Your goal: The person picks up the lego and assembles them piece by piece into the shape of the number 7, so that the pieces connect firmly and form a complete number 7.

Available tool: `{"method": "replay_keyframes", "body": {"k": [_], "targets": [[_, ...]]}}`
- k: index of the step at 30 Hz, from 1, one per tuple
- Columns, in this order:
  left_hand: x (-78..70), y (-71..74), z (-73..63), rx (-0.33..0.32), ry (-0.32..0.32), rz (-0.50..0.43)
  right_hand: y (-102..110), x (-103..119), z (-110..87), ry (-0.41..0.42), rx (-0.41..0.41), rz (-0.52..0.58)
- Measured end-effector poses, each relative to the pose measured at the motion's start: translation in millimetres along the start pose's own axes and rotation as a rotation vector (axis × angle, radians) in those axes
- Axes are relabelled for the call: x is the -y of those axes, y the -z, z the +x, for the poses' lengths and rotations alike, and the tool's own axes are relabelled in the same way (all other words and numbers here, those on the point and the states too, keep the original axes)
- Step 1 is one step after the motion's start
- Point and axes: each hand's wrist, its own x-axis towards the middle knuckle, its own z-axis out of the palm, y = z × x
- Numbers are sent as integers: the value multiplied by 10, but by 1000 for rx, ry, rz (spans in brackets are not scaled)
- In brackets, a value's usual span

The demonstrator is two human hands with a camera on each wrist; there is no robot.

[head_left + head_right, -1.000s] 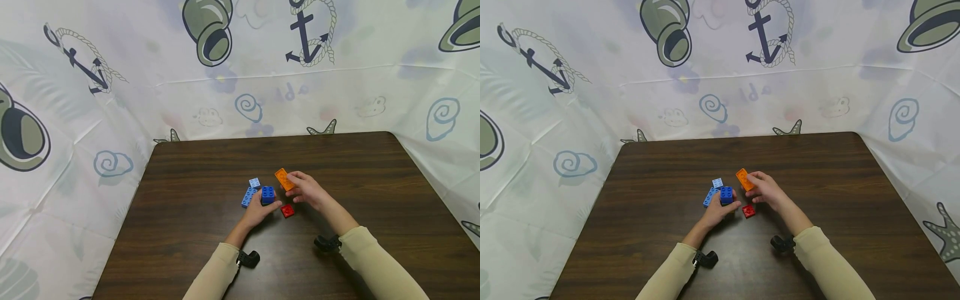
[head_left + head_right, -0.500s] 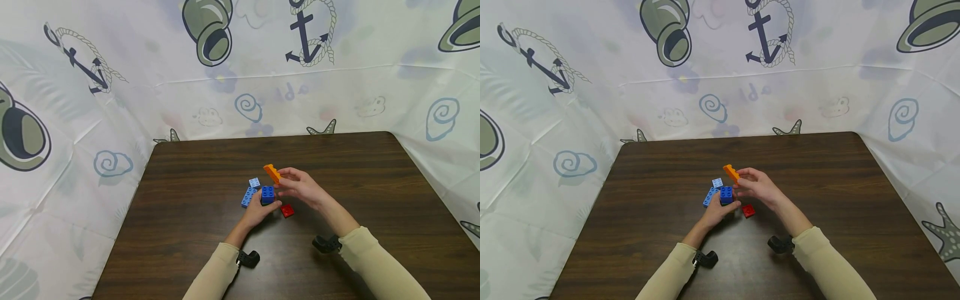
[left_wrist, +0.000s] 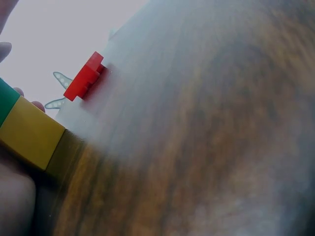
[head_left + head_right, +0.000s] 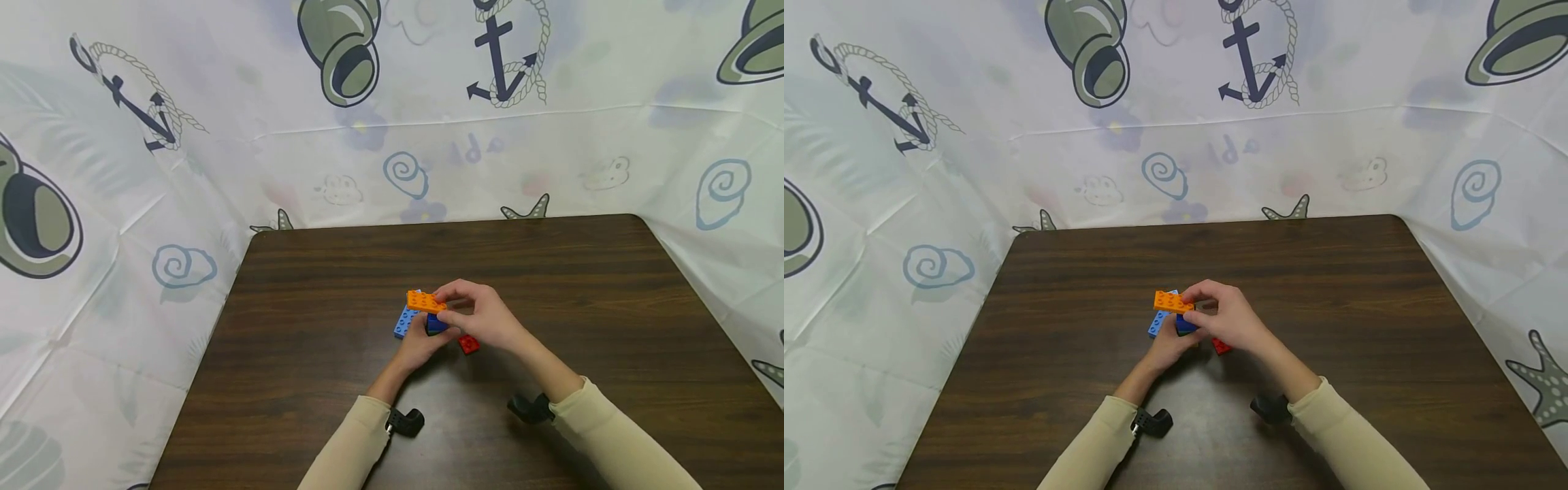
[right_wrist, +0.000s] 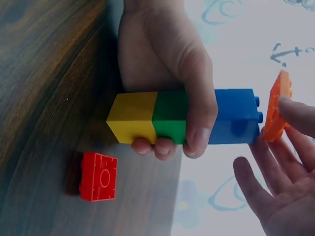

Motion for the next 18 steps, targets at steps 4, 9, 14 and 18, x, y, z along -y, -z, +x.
{"method": "replay_keyframes", "body": {"k": [4, 9, 14, 18], "targets": [[-156, -10, -45, -16, 2, 17, -34, 57, -15, 89, -13, -160], [-338, -22, -105, -31, 33, 41, -50, 88, -34, 116, -9, -270], [-382, -23, -124, -33, 69, 55, -53, 80, -46, 117, -8, -327], [-363, -17, -109, -21, 50, 53, -47, 72, -45, 125, -9, -348]]}}
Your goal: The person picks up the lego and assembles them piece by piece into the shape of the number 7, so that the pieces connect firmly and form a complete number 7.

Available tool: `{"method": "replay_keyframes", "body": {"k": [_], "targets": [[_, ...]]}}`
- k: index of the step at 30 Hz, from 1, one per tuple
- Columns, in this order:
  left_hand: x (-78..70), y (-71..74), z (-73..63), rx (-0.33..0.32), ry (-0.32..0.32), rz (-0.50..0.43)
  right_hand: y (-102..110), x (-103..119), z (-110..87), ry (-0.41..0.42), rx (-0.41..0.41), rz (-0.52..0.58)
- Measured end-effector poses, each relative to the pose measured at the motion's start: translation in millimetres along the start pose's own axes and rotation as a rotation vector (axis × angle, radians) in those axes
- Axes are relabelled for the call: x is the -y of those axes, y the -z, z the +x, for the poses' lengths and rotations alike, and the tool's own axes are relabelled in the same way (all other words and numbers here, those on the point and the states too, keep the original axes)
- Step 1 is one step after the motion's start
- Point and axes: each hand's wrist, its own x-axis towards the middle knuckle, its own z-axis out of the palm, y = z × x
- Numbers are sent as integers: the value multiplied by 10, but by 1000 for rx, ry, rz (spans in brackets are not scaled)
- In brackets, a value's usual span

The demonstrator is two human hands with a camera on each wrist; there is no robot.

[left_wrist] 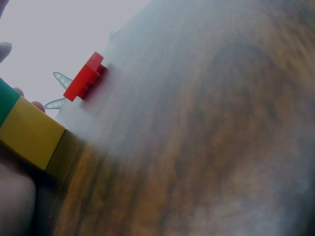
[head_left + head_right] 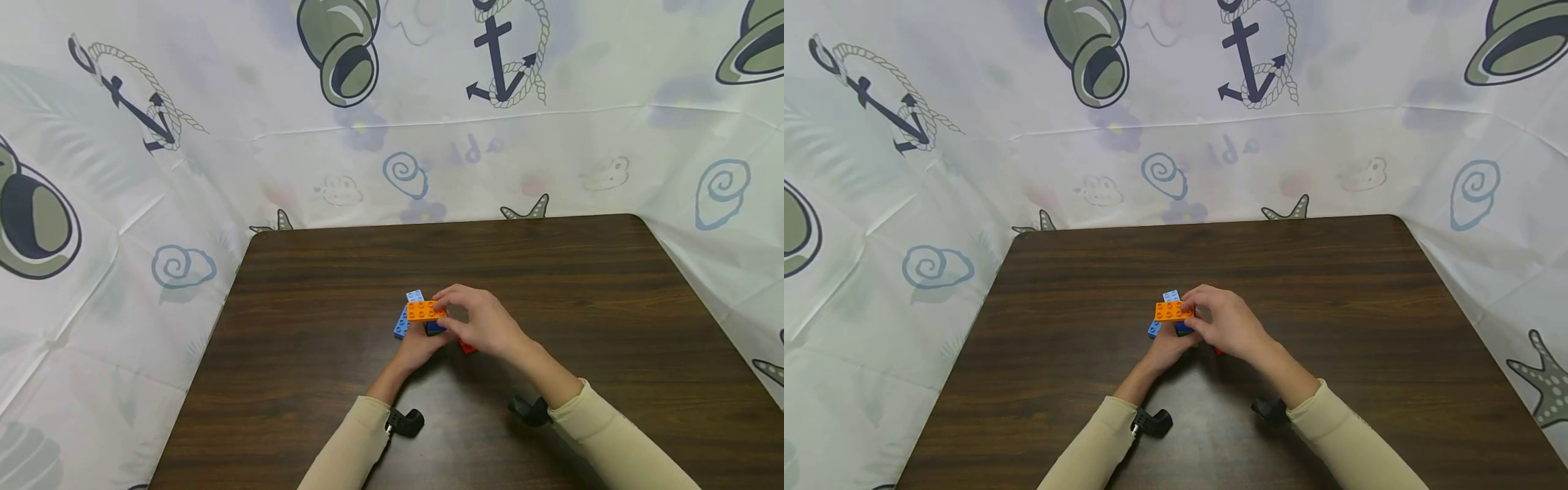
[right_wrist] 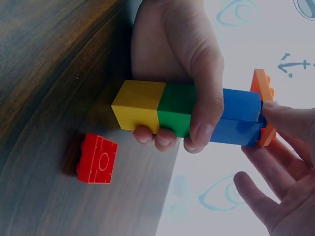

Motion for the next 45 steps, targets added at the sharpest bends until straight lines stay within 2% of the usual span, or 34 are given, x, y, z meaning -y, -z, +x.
{"method": "replay_keyframes", "body": {"k": [16, 20, 24, 26, 28, 32, 35, 39, 41, 45], "targets": [[13, 0, -10, 0, 10, -19, 13, -2, -14, -40, 5, 4], [-4, 15, -17, 12, -26, 8, 5, 1, -8, -51, 10, -4], [2, 38, -15, 46, -121, -12, -1, 5, -7, -48, 9, -13], [91, 51, 9, 61, -167, -40, -1, 5, -6, -46, 9, -15], [191, 62, 26, 61, -176, -62, 0, 5, -4, -43, 8, -18], [322, 68, 47, 35, -133, -125, 2, 0, 3, -41, 12, -17], [285, 53, 62, 3, -94, -167, 4, 1, 8, -47, 15, -17], [202, 36, 96, -52, -25, -177, 6, 3, 15, -50, 14, -22], [171, 39, 107, -58, 8, -172, 6, -3, 16, -45, 13, -15], [158, 56, 118, -28, 20, -173, 1, -22, 7, -42, 6, 3]]}}
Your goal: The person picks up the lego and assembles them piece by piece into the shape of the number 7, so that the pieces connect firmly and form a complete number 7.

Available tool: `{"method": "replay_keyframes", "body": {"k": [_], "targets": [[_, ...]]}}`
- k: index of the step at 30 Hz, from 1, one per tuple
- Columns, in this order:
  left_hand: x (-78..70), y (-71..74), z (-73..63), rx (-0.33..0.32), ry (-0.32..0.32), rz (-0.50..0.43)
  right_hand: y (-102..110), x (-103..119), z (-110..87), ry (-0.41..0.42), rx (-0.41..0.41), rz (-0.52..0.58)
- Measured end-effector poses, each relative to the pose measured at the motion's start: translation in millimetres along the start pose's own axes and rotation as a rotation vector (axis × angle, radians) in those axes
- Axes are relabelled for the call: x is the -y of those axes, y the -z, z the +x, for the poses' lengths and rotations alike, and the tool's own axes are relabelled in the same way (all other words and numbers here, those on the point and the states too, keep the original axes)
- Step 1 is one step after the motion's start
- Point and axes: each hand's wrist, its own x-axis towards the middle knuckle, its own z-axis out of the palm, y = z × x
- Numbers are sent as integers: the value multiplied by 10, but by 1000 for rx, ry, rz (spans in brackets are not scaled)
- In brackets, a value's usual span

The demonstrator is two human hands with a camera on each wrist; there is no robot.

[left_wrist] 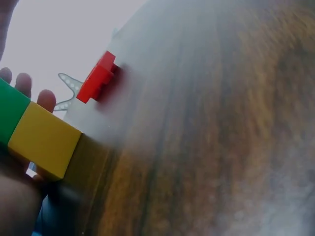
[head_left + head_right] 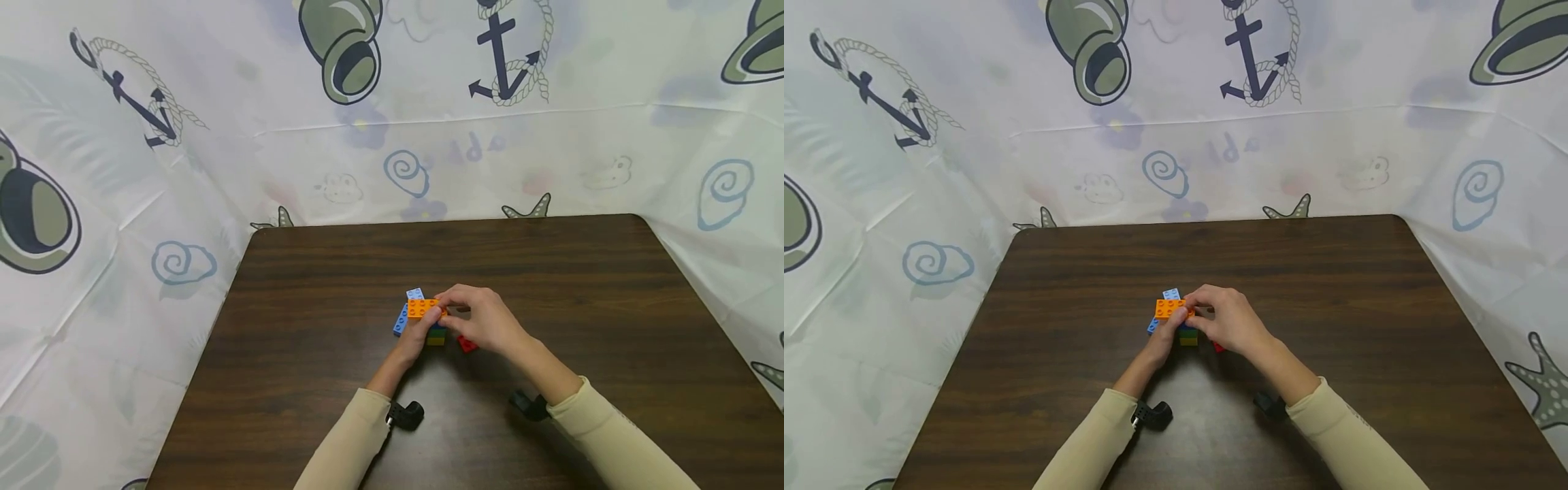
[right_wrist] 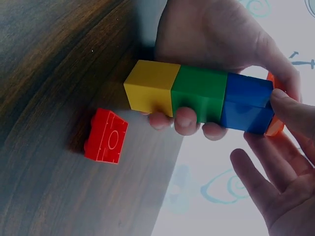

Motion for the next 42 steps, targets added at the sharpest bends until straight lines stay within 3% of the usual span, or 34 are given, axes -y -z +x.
{"method": "replay_keyframes", "body": {"k": [3, 10, 14, 18, 22, 25, 30, 33, 35, 40, 42], "targets": [[-35, 11, -10, 20, -6, 10, -4, -10, -2, -1, -2, 8], [-294, -24, -124, 26, -38, 56, -4, -13, 2, 4, 0, 12], [-319, -18, -141, 41, -56, 83, -10, -19, 5, 4, 4, 12], [-306, -4, -137, 57, -62, 94, -16, -28, 5, -3, 4, 23], [-90, 24, -39, 56, -74, 99, -4, -25, 1, -12, 0, 36], [-6, 33, -6, 60, -68, 112, 1, -20, -10, -20, 1, 38], [-238, -12, -113, 66, -33, 120, -15, -31, -30, -20, 3, 46], [-284, -26, -134, 56, -20, 113, -14, -50, -36, -14, 4, 50], [-287, -27, -131, 53, -21, 115, -3, -68, -41, -30, 19, 104], [-280, -22, -116, 68, -43, 103, 45, -132, -52, -99, 59, 368], [-275, -23, -110, 76, -58, 84, 56, -158, -53, -110, 67, 408]]}}
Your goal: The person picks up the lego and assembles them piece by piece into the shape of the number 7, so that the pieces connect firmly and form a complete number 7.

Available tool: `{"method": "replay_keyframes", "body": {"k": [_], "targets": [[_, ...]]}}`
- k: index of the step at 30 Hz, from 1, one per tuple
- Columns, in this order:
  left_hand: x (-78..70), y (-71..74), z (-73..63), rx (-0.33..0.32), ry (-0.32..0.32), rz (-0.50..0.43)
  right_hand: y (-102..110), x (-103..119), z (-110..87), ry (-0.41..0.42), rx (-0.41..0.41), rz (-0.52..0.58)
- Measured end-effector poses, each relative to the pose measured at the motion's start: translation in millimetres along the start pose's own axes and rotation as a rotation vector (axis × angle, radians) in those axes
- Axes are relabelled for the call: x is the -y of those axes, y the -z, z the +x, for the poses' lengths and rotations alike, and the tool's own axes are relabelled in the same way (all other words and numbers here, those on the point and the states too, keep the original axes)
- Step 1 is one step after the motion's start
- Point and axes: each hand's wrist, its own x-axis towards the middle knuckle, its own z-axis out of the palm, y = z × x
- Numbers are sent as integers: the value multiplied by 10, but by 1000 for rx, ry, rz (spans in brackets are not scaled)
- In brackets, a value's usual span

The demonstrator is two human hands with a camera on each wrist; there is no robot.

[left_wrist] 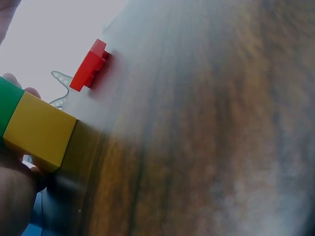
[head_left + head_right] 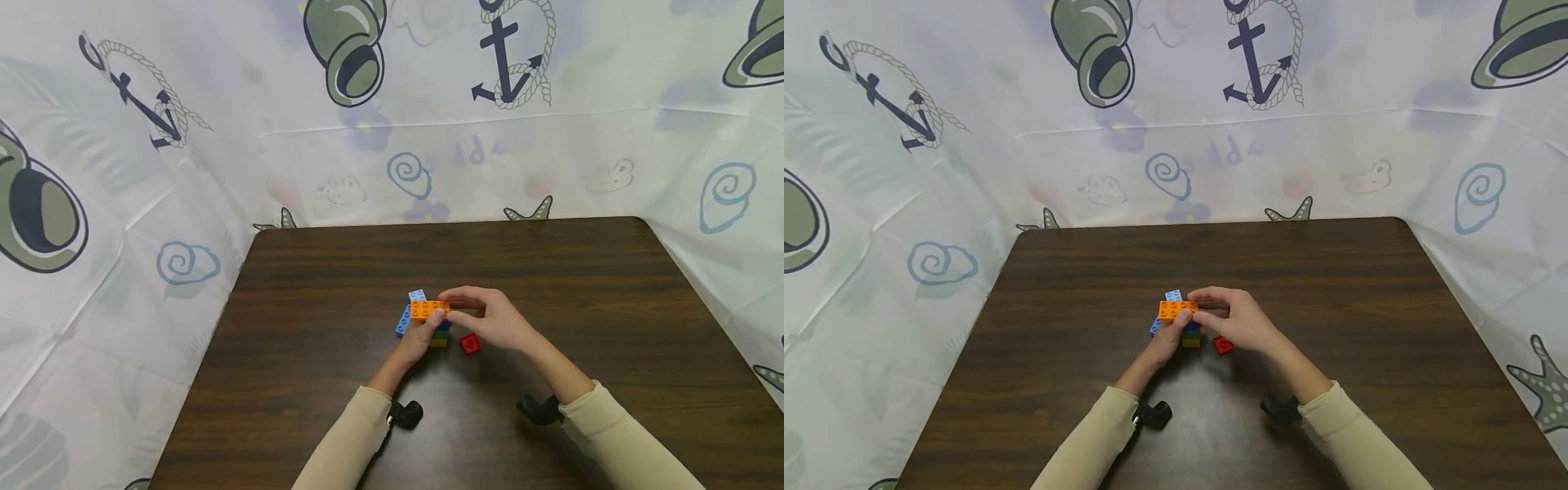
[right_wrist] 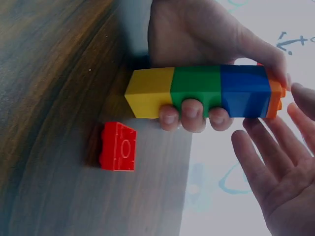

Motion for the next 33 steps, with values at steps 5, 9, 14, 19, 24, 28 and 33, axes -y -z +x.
{"method": "replay_keyframes", "body": {"k": [5, 9, 14, 19, 24, 28, 33], "targets": [[26, -19, 27, 22, -39, -54, 40, -120, -16, -33, -9, -2], [26, -33, 44, 26, -49, -77, 81, -280, -45, -60, 3, -15], [41, -45, 47, 37, -60, -59, 72, -483, -143, -95, 123, -330], [56, -52, 47, 37, -65, -61, -7, -582, -201, -119, 238, -593], [75, -39, 28, 40, -56, -65, -72, -605, -217, -86, 258, -703], [185, -22, 48, 38, -58, -58, -88, -620, -231, -74, 261, -726], [380, -2, 107, 32, -100, -106, -74, -611, -233, -78, 248, -693]]}}
